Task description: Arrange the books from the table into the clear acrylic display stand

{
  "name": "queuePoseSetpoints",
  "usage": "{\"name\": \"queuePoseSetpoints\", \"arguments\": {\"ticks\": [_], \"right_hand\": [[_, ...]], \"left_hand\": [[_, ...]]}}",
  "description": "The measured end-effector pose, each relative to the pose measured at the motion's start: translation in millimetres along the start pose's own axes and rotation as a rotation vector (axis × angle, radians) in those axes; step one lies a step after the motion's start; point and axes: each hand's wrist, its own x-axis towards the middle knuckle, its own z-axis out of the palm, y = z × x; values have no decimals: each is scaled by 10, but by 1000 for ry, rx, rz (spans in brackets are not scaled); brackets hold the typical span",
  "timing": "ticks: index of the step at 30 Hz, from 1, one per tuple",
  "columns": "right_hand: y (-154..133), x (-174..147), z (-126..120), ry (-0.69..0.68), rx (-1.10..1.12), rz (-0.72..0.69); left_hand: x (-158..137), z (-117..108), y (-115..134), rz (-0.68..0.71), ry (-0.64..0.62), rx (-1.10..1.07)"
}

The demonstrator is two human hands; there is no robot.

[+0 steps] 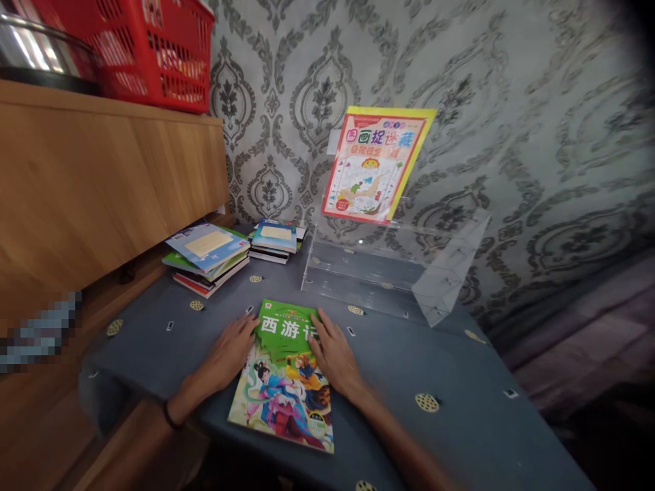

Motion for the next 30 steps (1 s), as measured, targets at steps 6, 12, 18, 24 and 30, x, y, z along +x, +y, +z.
{"name": "queuePoseSetpoints", "arguments": {"ticks": [6, 12, 18, 24, 30], "right_hand": [[-167, -246, -95, -72, 27, 22], [-277, -473, -96, -40, 58, -1], [-355, -535, -150, -69, 54, -9], [-396, -505, -179, -89, 64, 18], [-404, -512, -214, -82, 99, 17]], "left_hand": [[380, -72, 143, -76, -202, 89], [765, -16, 166, -119, -254, 161], [587, 69, 264, -61, -131, 156], [125, -12, 598, 78, -167, 122], [-19, 5, 580, -11, -82, -58]]}}
